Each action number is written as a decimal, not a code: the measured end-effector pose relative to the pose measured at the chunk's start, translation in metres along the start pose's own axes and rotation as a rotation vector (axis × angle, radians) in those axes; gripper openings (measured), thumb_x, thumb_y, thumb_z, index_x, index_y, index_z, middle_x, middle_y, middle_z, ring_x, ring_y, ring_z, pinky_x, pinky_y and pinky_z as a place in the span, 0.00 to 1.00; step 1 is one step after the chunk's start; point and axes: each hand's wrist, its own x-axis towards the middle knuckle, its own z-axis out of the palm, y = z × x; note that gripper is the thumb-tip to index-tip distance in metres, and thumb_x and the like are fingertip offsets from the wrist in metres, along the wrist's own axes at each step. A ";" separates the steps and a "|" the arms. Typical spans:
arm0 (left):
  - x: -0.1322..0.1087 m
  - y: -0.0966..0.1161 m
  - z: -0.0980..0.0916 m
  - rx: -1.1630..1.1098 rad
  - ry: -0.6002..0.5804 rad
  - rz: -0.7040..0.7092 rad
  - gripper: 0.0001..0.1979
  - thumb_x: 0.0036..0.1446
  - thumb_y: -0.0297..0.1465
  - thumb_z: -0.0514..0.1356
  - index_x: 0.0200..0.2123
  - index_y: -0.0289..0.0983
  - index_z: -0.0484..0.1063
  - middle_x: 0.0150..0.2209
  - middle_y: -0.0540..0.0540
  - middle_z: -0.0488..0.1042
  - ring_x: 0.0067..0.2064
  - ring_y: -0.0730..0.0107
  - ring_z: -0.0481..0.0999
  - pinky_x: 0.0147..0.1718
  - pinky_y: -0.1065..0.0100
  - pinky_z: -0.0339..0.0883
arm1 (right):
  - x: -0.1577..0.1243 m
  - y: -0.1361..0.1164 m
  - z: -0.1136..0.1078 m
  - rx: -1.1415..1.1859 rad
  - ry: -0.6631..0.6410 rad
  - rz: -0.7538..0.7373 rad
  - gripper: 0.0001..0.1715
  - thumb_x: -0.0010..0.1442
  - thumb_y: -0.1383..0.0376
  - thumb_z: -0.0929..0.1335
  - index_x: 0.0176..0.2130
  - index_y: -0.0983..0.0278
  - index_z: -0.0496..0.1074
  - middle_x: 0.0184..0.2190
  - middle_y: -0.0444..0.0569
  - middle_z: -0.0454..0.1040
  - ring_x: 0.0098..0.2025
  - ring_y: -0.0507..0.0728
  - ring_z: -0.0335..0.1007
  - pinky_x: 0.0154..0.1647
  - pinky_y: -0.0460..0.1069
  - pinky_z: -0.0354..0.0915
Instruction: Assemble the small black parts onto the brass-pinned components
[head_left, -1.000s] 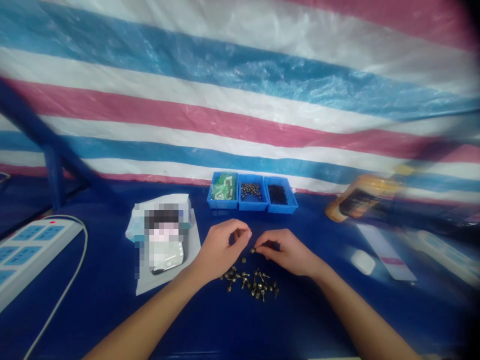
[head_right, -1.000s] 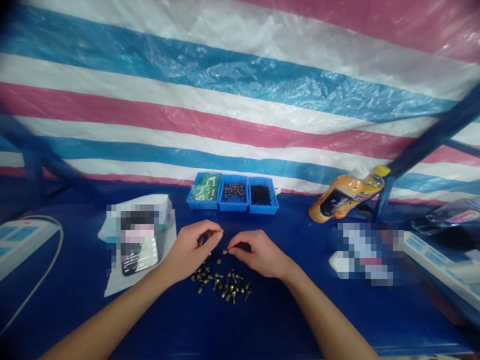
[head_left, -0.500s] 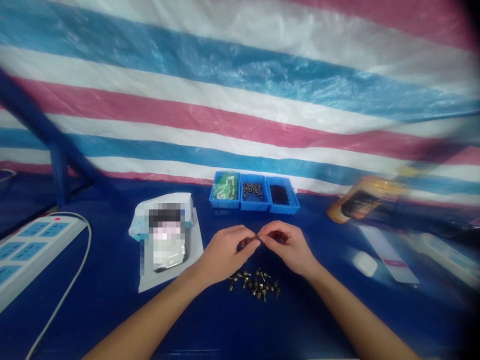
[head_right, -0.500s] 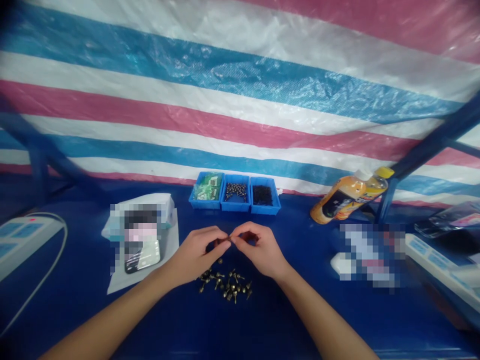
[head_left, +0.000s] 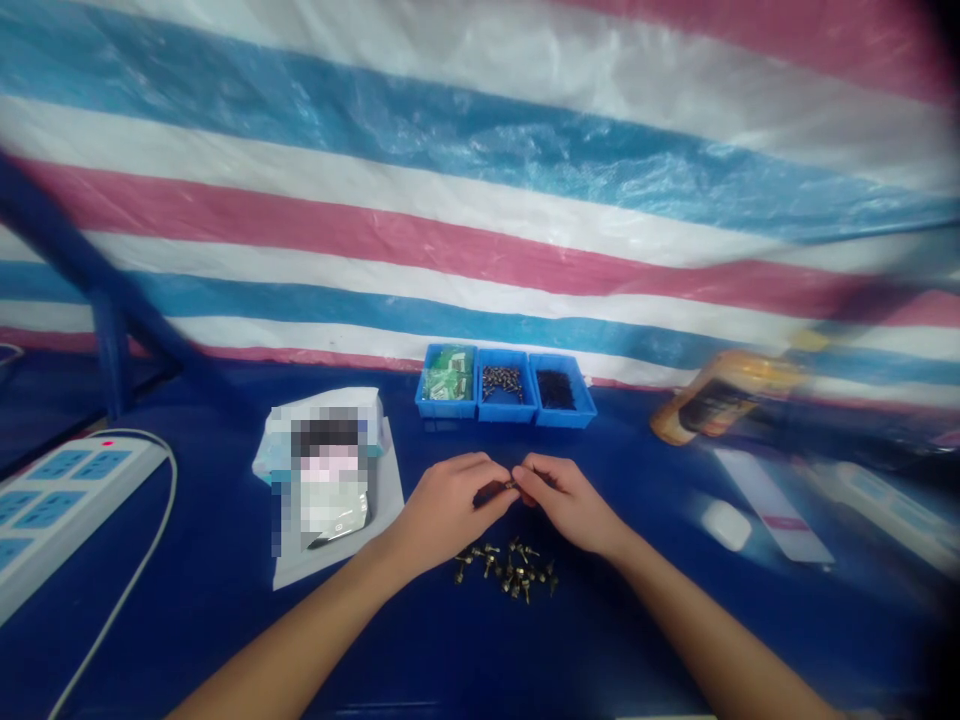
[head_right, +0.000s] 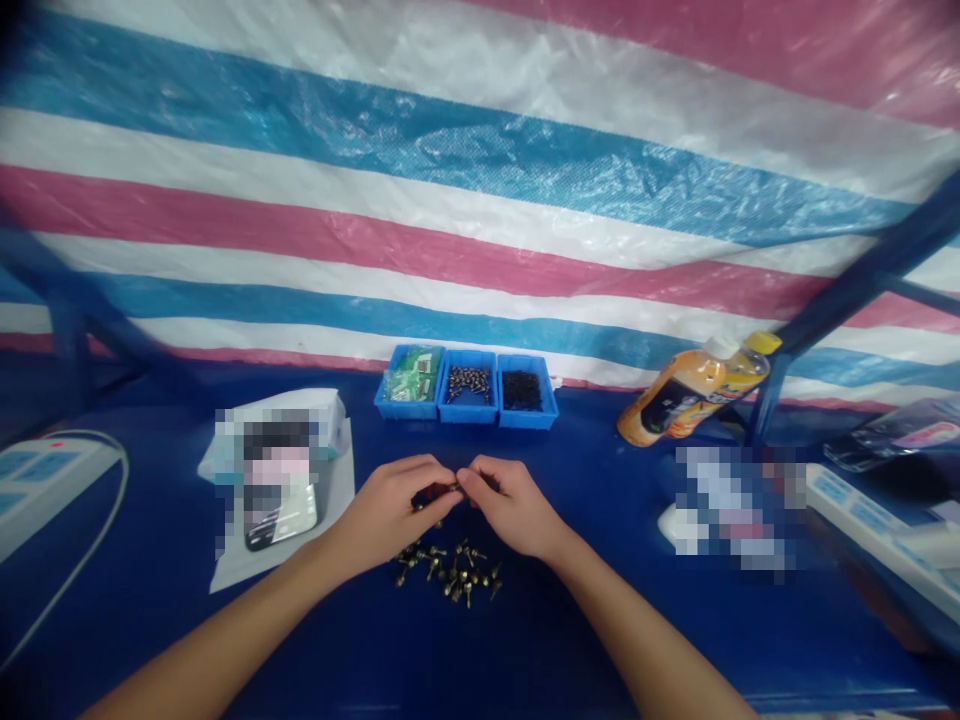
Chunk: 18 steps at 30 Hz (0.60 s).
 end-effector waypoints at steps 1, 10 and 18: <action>0.000 0.000 0.001 0.006 -0.003 0.004 0.09 0.65 0.35 0.57 0.35 0.40 0.74 0.31 0.51 0.72 0.33 0.71 0.71 0.35 0.69 0.61 | 0.000 0.000 0.000 0.016 -0.016 0.014 0.25 0.68 0.53 0.63 0.24 0.64 0.64 0.22 0.40 0.63 0.27 0.50 0.57 0.30 0.46 0.55; 0.001 0.001 -0.017 0.005 0.277 -0.125 0.14 0.66 0.39 0.53 0.34 0.39 0.73 0.32 0.49 0.74 0.34 0.68 0.72 0.33 0.68 0.62 | 0.007 0.009 -0.002 0.278 0.120 0.061 0.22 0.66 0.51 0.65 0.28 0.64 0.68 0.21 0.41 0.66 0.24 0.50 0.62 0.30 0.47 0.59; 0.003 -0.001 -0.012 0.026 0.317 -0.188 0.12 0.64 0.38 0.55 0.32 0.39 0.72 0.31 0.50 0.74 0.33 0.69 0.73 0.34 0.67 0.63 | 0.006 0.014 -0.006 0.021 0.105 0.057 0.19 0.65 0.52 0.65 0.49 0.61 0.71 0.28 0.43 0.71 0.26 0.52 0.65 0.29 0.48 0.61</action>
